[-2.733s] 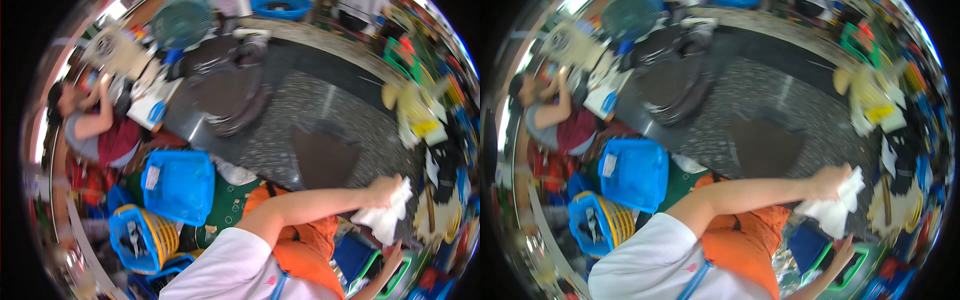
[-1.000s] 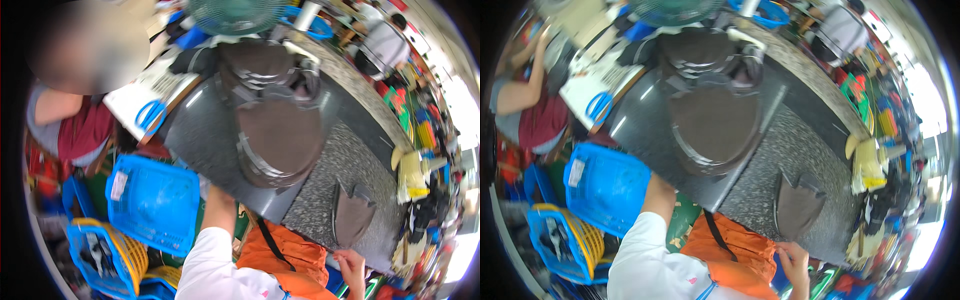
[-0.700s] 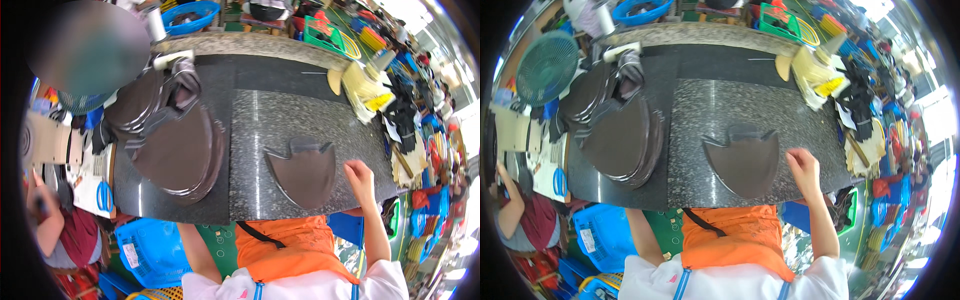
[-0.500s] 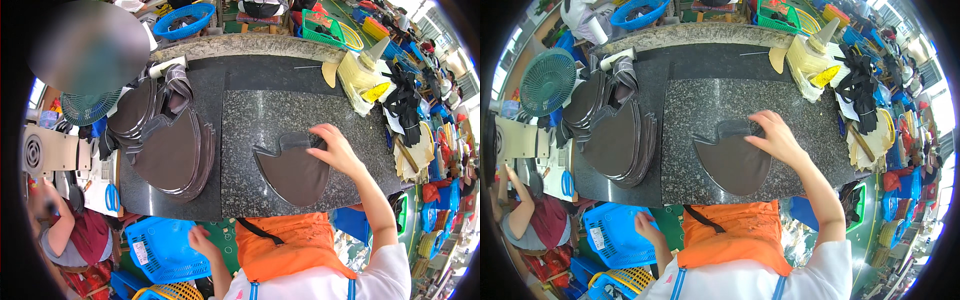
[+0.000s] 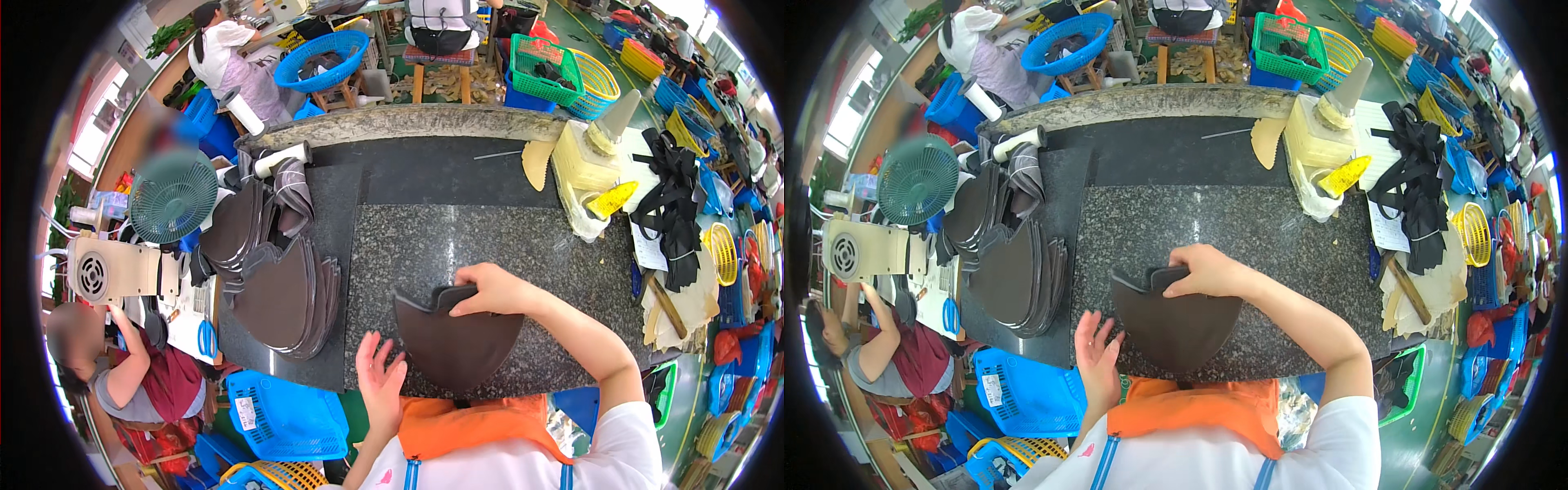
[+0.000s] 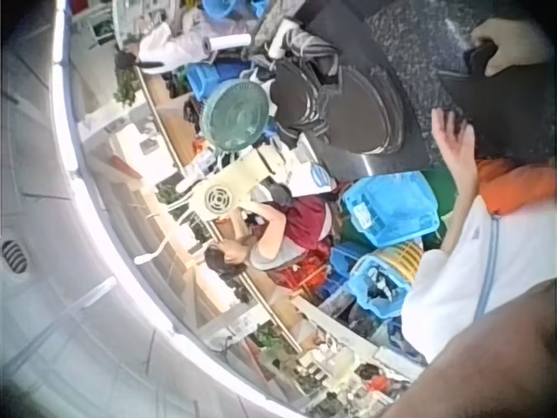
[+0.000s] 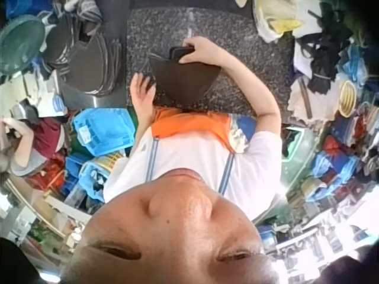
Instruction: The person attaches white padding pieces and inner linings onto leather shoe components by hand. Then, the person applies adhesive to the leather shoe components using a yellow applicator tool.
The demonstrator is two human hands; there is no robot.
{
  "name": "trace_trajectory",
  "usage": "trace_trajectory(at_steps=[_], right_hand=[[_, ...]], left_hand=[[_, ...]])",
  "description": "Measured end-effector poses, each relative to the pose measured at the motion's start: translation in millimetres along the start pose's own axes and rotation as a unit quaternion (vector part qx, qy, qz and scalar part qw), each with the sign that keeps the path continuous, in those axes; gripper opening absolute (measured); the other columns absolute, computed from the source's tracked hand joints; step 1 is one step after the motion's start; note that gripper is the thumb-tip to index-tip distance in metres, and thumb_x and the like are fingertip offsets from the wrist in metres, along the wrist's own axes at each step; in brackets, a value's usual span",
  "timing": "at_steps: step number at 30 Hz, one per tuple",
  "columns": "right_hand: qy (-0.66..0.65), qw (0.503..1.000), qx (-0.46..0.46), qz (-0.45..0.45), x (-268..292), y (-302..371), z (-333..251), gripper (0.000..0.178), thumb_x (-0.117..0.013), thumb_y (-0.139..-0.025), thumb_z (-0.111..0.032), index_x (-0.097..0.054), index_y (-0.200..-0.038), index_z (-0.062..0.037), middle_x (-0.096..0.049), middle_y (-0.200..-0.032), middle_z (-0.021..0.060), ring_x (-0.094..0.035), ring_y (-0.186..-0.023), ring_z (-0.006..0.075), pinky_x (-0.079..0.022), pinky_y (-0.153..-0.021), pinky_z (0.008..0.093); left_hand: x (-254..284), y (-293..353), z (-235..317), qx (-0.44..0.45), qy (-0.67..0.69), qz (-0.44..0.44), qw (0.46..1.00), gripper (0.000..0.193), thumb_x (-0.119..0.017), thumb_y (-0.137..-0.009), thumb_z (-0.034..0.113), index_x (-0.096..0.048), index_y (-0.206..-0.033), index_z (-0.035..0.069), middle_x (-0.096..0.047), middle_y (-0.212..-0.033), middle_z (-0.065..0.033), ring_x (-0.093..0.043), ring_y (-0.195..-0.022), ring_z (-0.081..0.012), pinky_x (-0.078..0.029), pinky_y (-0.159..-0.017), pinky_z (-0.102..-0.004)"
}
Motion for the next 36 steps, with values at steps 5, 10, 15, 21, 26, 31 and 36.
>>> trace_trajectory(at_steps=[5, 10, 15, 21, 26, 31, 36], right_hand=[[-0.199, 0.968, -0.002, 0.154, -6.8, 23.8, -27.3, 0.039, -0.081, -0.073, -0.019, -0.061, -0.1, 0.0023, -0.067, -0.092, 0.0065, -0.063, -0.085, 0.0137, -0.051, -0.076, 0.0296], [-0.288, 0.95, 0.104, 0.056, -8.0, -26.0, -100.4, 0.035, -0.074, -0.079, -0.012, -0.061, -0.109, 0.0005, -0.067, -0.094, 0.004, -0.062, -0.086, 0.0103, -0.051, -0.079, 0.0276], [-0.077, 0.957, 0.276, -0.051, -34.5, -178.0, -206.4, 0.033, -0.07, -0.085, -0.024, -0.066, -0.102, 0.0035, -0.069, -0.088, 0.0094, -0.064, -0.085, 0.0145, -0.051, -0.079, 0.0288], [0.136, 0.975, 0.156, -0.082, -92.7, -293.5, -168.4, 0.081, -0.076, -0.078, -0.043, -0.048, -0.134, 0.0074, -0.057, -0.13, 0.0228, -0.057, -0.117, 0.0292, -0.044, -0.1, 0.0356], [-0.054, 0.974, 0.139, -0.168, -103.7, -281.3, -162.2, 0.079, -0.078, -0.075, -0.046, -0.052, -0.13, 0.0047, -0.061, -0.123, 0.0214, -0.059, -0.114, 0.0271, -0.046, -0.097, 0.0334], [0.017, 0.983, 0.054, -0.172, -101.2, -292.2, -159.2, 0.082, -0.08, -0.074, -0.045, -0.051, -0.13, 0.0077, -0.06, -0.123, 0.0182, -0.058, -0.114, 0.0244, -0.045, -0.098, 0.0341], [0.052, 0.954, -0.011, -0.294, -89.8, -301.2, -157.7, 0.106, -0.083, -0.059, -0.059, -0.052, -0.122, 0.019, -0.058, -0.123, 0.0287, -0.06, -0.114, 0.0332, -0.048, -0.093, 0.0374]], left_hand=[[-11.8, -33.6, 19.4, -0.004, -0.035, -0.104, 0.994, 0.066, -0.069, -0.083, -0.004, -0.038, -0.14, 0.0, -0.056, -0.128, -0.0113, -0.056, -0.114, -0.0185, -0.046, -0.096, -0.0317], [16.8, -34.6, 94.8, -0.129, -0.062, -0.022, 0.989, 0.032, -0.067, -0.086, -0.002, -0.057, -0.116, 0.0, -0.064, -0.109, -0.0047, -0.058, -0.099, -0.0106, -0.048, -0.089, -0.0282], [77.9, -74.4, 131.4, -0.248, 0.001, 0.185, 0.951, 0.034, -0.069, -0.084, 0.003, -0.054, -0.114, -0.001, -0.062, -0.106, -0.0099, -0.06, -0.098, -0.0191, -0.048, -0.09, -0.0338], [149.8, -136.8, 89.1, -0.19, -0.289, 0.269, 0.899, 0.057, -0.077, -0.079, 0.028, -0.057, -0.122, -0.003, -0.047, -0.129, -0.0205, -0.044, -0.12, -0.0333, -0.034, -0.105, -0.0418], [192.8, -167.8, 134.8, -0.089, -0.29, 0.152, 0.941, 0.072, -0.052, -0.091, 0.06, -0.055, -0.13, -0.001, -0.043, -0.139, -0.023, -0.035, -0.135, -0.0336, -0.026, -0.113, -0.0417], [196.3, -191.2, 118.8, -0.043, -0.039, 0.125, 0.99, 0.086, -0.057, -0.091, 0.058, -0.032, -0.147, -0.002, -0.038, -0.148, -0.0208, -0.04, -0.135, -0.0296, -0.035, -0.109, -0.0391], [149.9, -163.1, 105.9, -0.043, -0.057, 0.115, 0.991, 0.071, -0.076, -0.079, 0.012, -0.038, -0.138, -0.003, -0.057, -0.124, -0.0164, -0.058, -0.111, -0.0254, -0.05, -0.092, -0.0351]])
Point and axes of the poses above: each hand's wrist, its own y-axis away from the middle knuckle, its own x-axis out of the back of the hand, z = x × y, the point moved 1 cm from there along -y, towards the middle knuckle
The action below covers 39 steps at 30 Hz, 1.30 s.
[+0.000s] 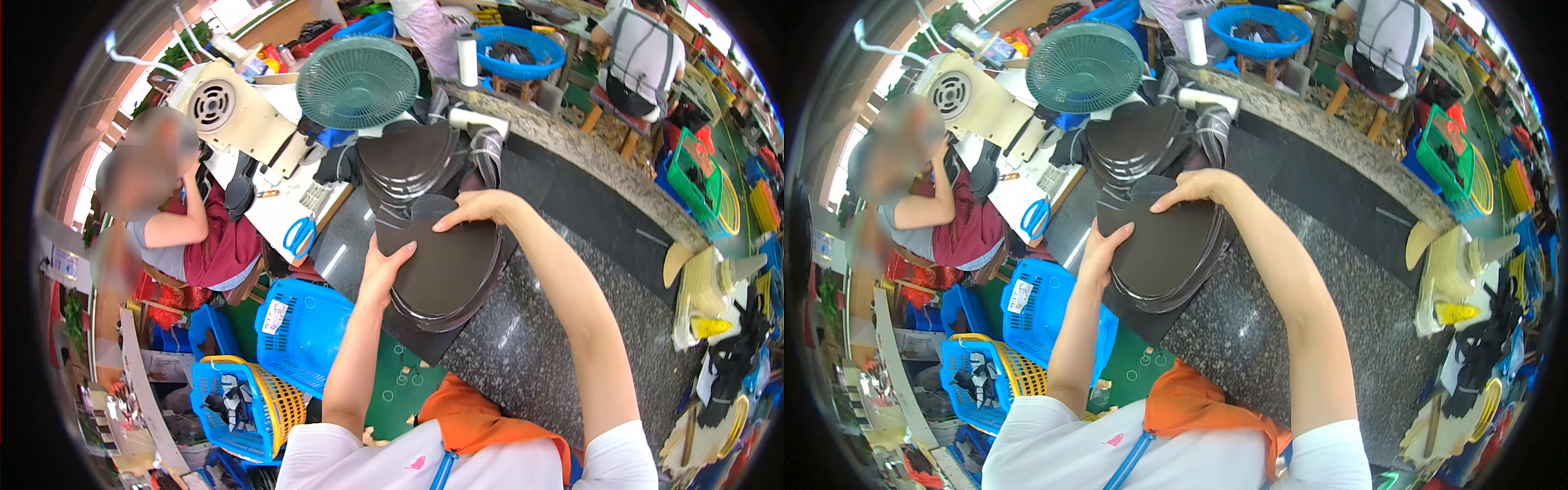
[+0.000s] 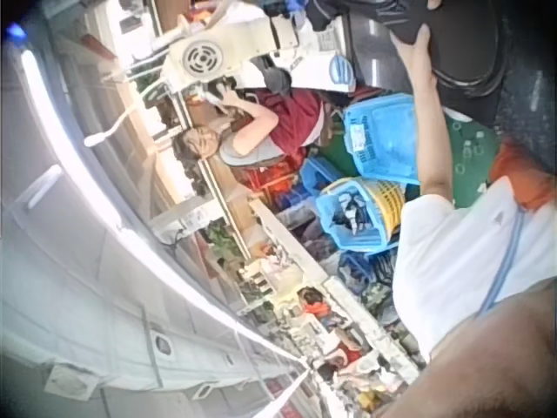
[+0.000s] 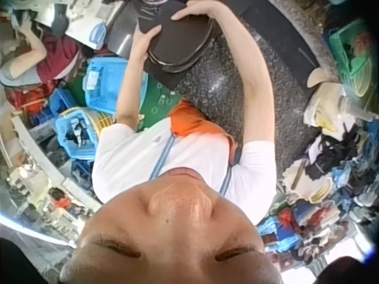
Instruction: The person attaches white padding pieces and inner linings onto leather shoe components by hand. Then, the person applies adhesive to the leather shoe components using a yellow applicator tool.
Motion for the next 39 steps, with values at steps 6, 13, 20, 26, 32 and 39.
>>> trace_trajectory(at_steps=[6, 13, 20, 26, 32, 39], right_hand=[[-0.014, 0.998, 0.051, 0.041, -31.9, 28.2, 9.4, 0.088, -0.084, -0.066, -0.047, -0.055, -0.125, 0.0107, -0.064, -0.116, 0.023, -0.064, -0.106, 0.0284, -0.051, -0.091, 0.0358], [-0.023, 0.983, 0.161, 0.086, -47.2, 83.2, 16.4, 0.106, -0.085, -0.064, -0.048, -0.039, -0.138, 0.0112, -0.05, -0.135, 0.0285, -0.053, -0.124, 0.0322, -0.043, -0.104, 0.0371], [-0.126, 0.91, 0.254, 0.301, -62.3, 146.0, 56.0, 0.09, -0.086, -0.065, -0.033, -0.046, -0.135, 0.0067, -0.06, -0.124, 0.0238, -0.06, -0.113, 0.032, -0.046, -0.098, 0.035], [0.107, 0.827, 0.335, 0.439, -126.0, 228.4, 88.4, 0.082, -0.087, -0.064, -0.022, -0.046, -0.133, -0.0061, -0.049, -0.128, 0.0179, -0.051, -0.117, 0.0358, -0.045, -0.099, 0.0422], [0.098, 0.823, 0.34, 0.445, -159.4, 221.9, 87.6, 0.092, -0.088, -0.062, -0.018, -0.039, -0.139, -0.0046, -0.045, -0.133, 0.0179, -0.045, -0.124, 0.0373, -0.039, -0.105, 0.0443], [-0.292, 0.744, 0.195, 0.569, -199.3, 219.8, 122.7, 0.117, -0.087, -0.067, -0.032, -0.012, -0.152, -0.0049, -0.023, -0.153, 0.0241, -0.026, -0.142, 0.0391, -0.023, -0.117, 0.0477]], left_hand=[[10.1, 23.2, -8.1, 0.002, -0.098, -0.017, 0.995, 0.074, -0.078, -0.078, 0.015, -0.038, -0.137, -0.003, -0.058, -0.121, -0.0162, -0.06, -0.107, -0.0253, -0.051, -0.089, -0.0353], [-1.3, 29.6, -2.0, -0.046, -0.162, -0.083, 0.982, 0.087, -0.08, -0.074, 0.013, -0.031, -0.144, -0.004, -0.054, -0.131, -0.0194, -0.056, -0.116, -0.0243, -0.049, -0.094, -0.0359], [-60.8, 51.6, 44.3, -0.264, -0.283, -0.121, 0.914, 0.117, -0.086, -0.063, 0.015, -0.012, -0.153, 0.002, -0.047, -0.132, -0.0213, -0.05, -0.121, -0.0318, -0.041, -0.102, -0.0406], [-73.8, 91.2, 35.6, -0.47, -0.375, -0.228, 0.766, 0.119, -0.091, -0.055, 0.021, -0.023, -0.15, 0.005, -0.049, -0.131, -0.0189, -0.053, -0.115, -0.036, -0.044, -0.097, -0.0446], [-45.6, 106.2, 23.8, -0.445, -0.42, -0.252, 0.749, 0.109, -0.091, -0.055, 0.019, -0.031, -0.144, 0.005, -0.054, -0.125, -0.019, -0.055, -0.116, -0.037, -0.045, -0.097, -0.0445], [-65.0, 93.1, 38.9, -0.273, -0.271, -0.175, 0.906, 0.101, -0.085, -0.058, 0.001, -0.033, -0.145, 0.002, -0.048, -0.134, -0.0131, -0.049, -0.123, -0.0236, -0.04, -0.105, -0.0366]])
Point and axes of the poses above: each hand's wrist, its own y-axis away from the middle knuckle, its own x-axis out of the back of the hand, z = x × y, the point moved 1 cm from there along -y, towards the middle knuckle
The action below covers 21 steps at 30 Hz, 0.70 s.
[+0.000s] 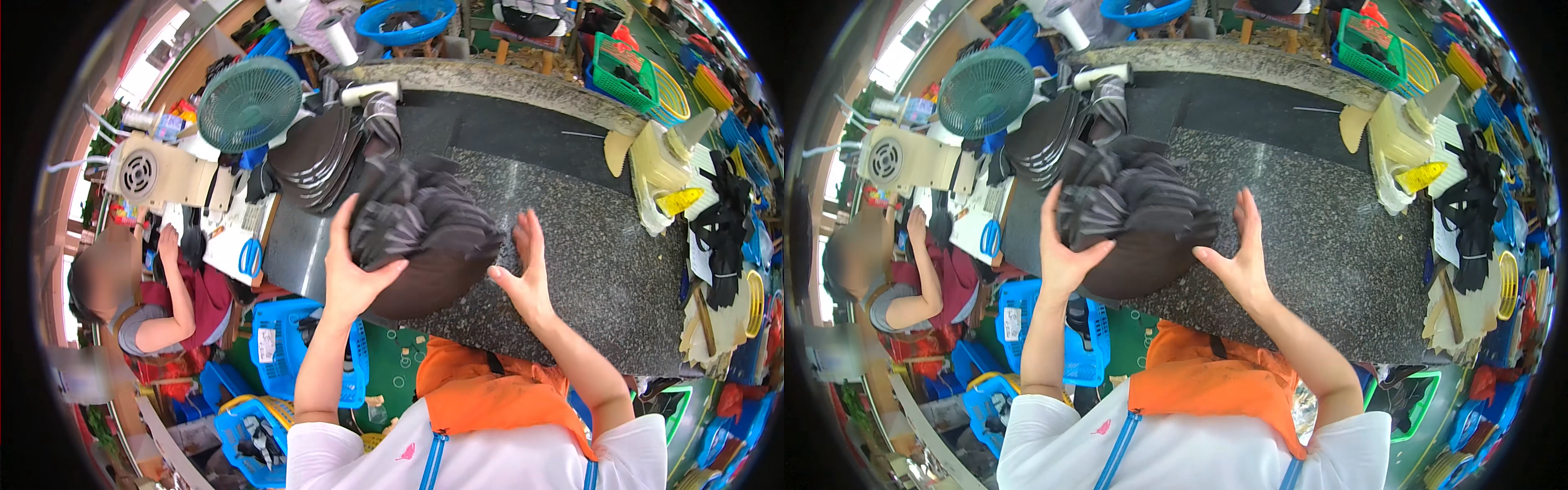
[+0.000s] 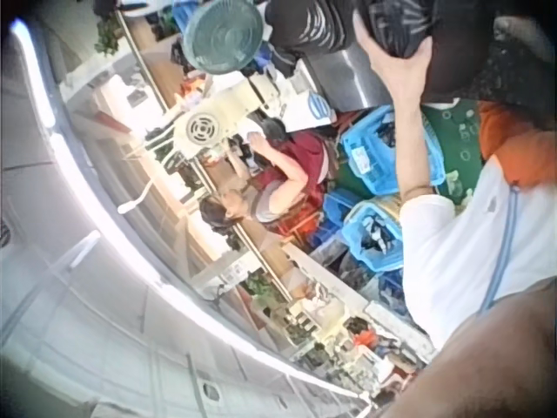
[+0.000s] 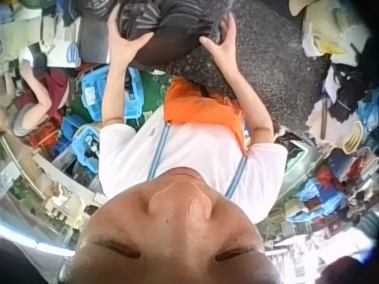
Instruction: The person attaches white padding pieces and inner linings onto leather shoe components by hand. Then, the person applies adhesive to the leather shoe components using a yellow applicator tool.
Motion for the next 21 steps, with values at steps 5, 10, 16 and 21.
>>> trace_trajectory(at_steps=[5, 10, 16, 21], right_hand=[[-0.43, 0.899, -0.079, -0.008, -3.2, -1.9, -11.6, 0.095, -0.047, -0.088, -0.07, -0.017, -0.153, -0.0084, -0.023, -0.158, 0.012, -0.029, -0.142, 0.0296, -0.022, -0.117, 0.0441], [-0.514, 0.814, -0.269, -0.033, 21.8, 9.5, 17.9, 0.085, -0.038, -0.09, -0.073, -0.037, -0.147, -0.0105, -0.036, -0.152, 0.0094, -0.032, -0.14, 0.0286, -0.026, -0.115, 0.0458], [0.668, 0.674, 0.3, 0.101, 167.8, -190.7, 13.5, 0.011, -0.06, -0.082, -0.018, -0.062, -0.086, -0.0086, -0.059, -0.085, 0.0102, -0.065, -0.078, 0.0249, -0.054, -0.064, 0.0356], [0.743, 0.654, 0.052, -0.134, 179.8, -283.1, 34.6, 0.013, -0.059, -0.083, -0.013, -0.07, -0.088, -0.0067, -0.07, -0.096, 0.0139, -0.068, -0.095, 0.0272, -0.056, -0.067, 0.0393]], left_hand=[[-37.5, 11.2, 2.1, -0.136, 0.042, 0.022, 0.99, 0.112, -0.091, -0.059, 0.021, -0.025, -0.147, -0.001, -0.041, -0.139, -0.0168, -0.043, -0.129, -0.0287, -0.034, -0.109, -0.04], [-57.8, 22.8, -7.0, -0.197, 0.01, -0.18, 0.964, 0.102, -0.091, -0.057, 0.038, -0.041, -0.137, -0.001, -0.048, -0.133, -0.0189, -0.055, -0.115, -0.0333, -0.042, -0.1, -0.0414], [-85.0, 14.8, -1.8, 0.01, 0.134, -0.048, 0.99, 0.095, -0.089, -0.059, 0.01, -0.036, -0.137, -0.001, -0.053, -0.121, -0.0112, -0.056, -0.108, -0.0215, -0.043, -0.097, -0.0352], [-80.5, 8.9, -18.0, 0.032, 0.05, -0.01, 0.998, 0.094, -0.085, -0.059, 0.007, -0.035, -0.138, 0.001, -0.055, -0.116, -0.0099, -0.057, -0.103, -0.0195, -0.047, -0.092, -0.035]])
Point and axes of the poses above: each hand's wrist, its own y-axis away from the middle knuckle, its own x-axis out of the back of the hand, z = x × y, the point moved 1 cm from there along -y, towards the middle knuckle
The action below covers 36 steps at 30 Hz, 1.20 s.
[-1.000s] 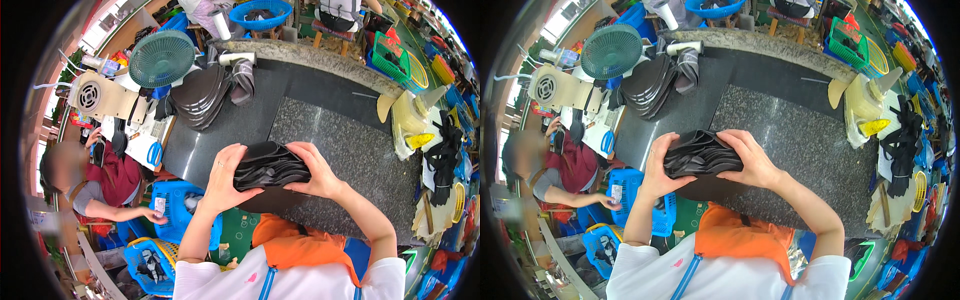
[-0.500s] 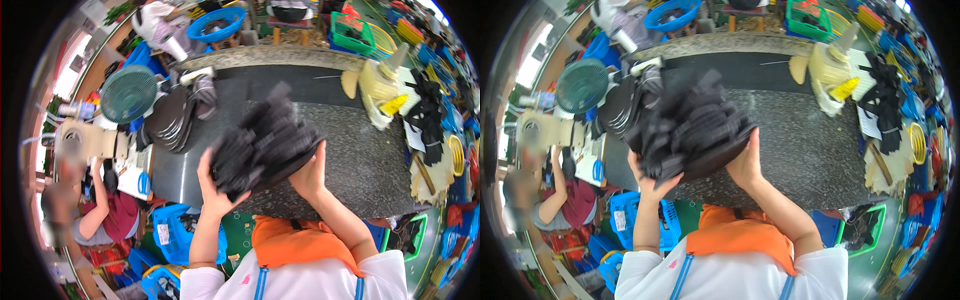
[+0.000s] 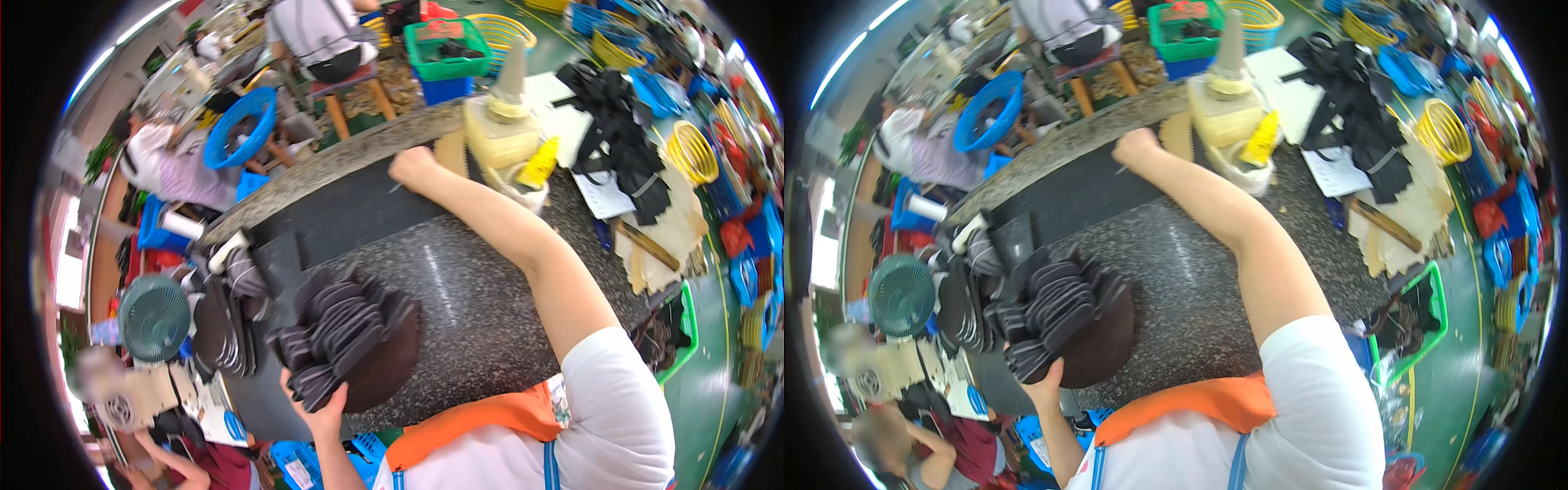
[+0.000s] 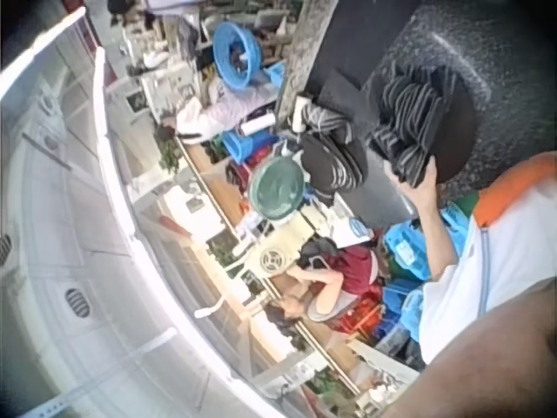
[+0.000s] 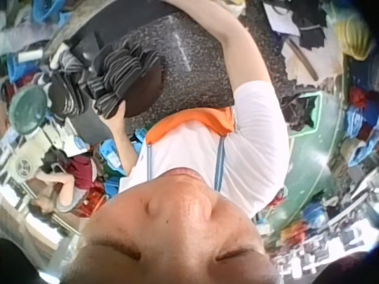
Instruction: The person attaches white padding pieces and inner linings onto leather shoe components by hand. Then, the person applies adhesive to the leather shoe components using a yellow applicator tool.
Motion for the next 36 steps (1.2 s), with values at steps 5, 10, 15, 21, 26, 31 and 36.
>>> trace_trajectory(at_steps=[5, 10, 15, 21, 26, 31, 36], right_hand=[[-0.191, 0.957, 0.094, 0.198, 41.3, 138.8, -44.3, 0.012, -0.058, -0.084, -0.011, -0.061, -0.094, -0.0047, -0.064, -0.091, 0.0137, -0.066, -0.088, 0.0307, -0.055, -0.068, 0.0417], [-0.141, 0.918, -0.344, 0.136, 18.9, 334.2, 12.8, 0.008, -0.056, -0.086, -0.008, -0.062, -0.091, -0.0077, -0.062, -0.089, 0.0106, -0.067, -0.077, 0.0302, -0.055, -0.067, 0.0424], [-0.145, 0.877, -0.327, 0.321, 19.0, 358.2, 42.3, 0.036, -0.071, -0.084, -0.018, -0.061, -0.116, -0.0045, -0.061, -0.093, 0.0112, -0.062, -0.07, 0.0281, -0.051, -0.067, 0.0387], [-0.497, 0.747, -0.348, 0.272, 32.7, 241.7, 127.0, 0.05, -0.071, -0.085, -0.038, -0.064, -0.107, 0.0065, -0.069, -0.091, 0.0081, -0.06, -0.068, 0.0155, -0.049, -0.066, 0.0328], [-0.365, 0.864, -0.246, 0.246, 61.2, 225.9, 91.7, 0.027, -0.068, -0.087, -0.026, -0.07, -0.092, 0.0006, -0.069, -0.088, 0.0198, -0.066, -0.078, 0.0372, -0.052, -0.071, 0.0405], [-0.225, 0.92, -0.155, 0.281, 64.3, 266.9, 80.6, 0.018, -0.065, -0.089, -0.015, -0.066, -0.104, -0.0045, -0.068, -0.091, 0.0127, -0.067, -0.074, 0.0312, -0.052, -0.067, 0.0375], [-0.081, 0.942, -0.178, 0.272, 58.5, 264.2, 67.5, 0.021, -0.062, -0.092, -0.017, -0.061, -0.112, -0.0086, -0.067, -0.093, 0.0106, -0.067, -0.069, 0.028, -0.052, -0.059, 0.0372]], left_hand=[[27.7, -3.6, -43.0, -0.002, -0.075, 0.048, 0.996, 0.086, -0.085, -0.061, 0.006, -0.042, -0.135, -0.005, -0.05, -0.131, -0.0175, -0.052, -0.118, -0.0284, -0.038, -0.106, -0.0407], [22.6, -23.2, -24.5, 0.076, 0.12, 0.029, 0.989, 0.074, -0.073, -0.071, 0.0, -0.04, -0.136, -0.008, -0.052, -0.132, -0.0222, -0.054, -0.118, -0.0344, -0.043, -0.103, -0.0435], [-38.0, -69.1, 34.3, 0.216, 0.321, -0.195, 0.901, 0.086, -0.08, -0.062, 0.01, -0.04, -0.136, -0.008, -0.058, -0.124, -0.0194, -0.06, -0.112, -0.0302, -0.05, -0.096, -0.0408], [-185.7, -132.7, 60.6, 0.245, 0.346, -0.521, 0.741, 0.071, -0.076, -0.069, 0.009, -0.047, -0.133, -0.004, -0.062, -0.119, -0.0152, -0.062, -0.105, -0.0269, -0.05, -0.092, -0.034], [-218.2, -183.4, 36.1, 0.238, 0.08, -0.631, 0.734, 0.06, -0.077, -0.075, 0.016, -0.055, -0.128, -0.001, -0.065, -0.114, -0.0101, -0.059, -0.109, -0.0201, -0.047, -0.094, -0.0333], [-198.9, -152.2, 100.0, -0.241, -0.317, -0.325, 0.858, 0.094, -0.086, -0.062, 0.035, -0.042, -0.138, 0.0, -0.046, -0.131, -0.0243, -0.051, -0.118, -0.0397, -0.046, -0.097, -0.0453], [-182.0, -64.2, 98.7, -0.378, -0.245, -0.448, 0.772, 0.102, -0.083, -0.062, 0.05, -0.04, -0.144, 0.007, -0.023, -0.154, -0.0225, -0.021, -0.142, -0.0469, -0.02, -0.112, -0.0627]])
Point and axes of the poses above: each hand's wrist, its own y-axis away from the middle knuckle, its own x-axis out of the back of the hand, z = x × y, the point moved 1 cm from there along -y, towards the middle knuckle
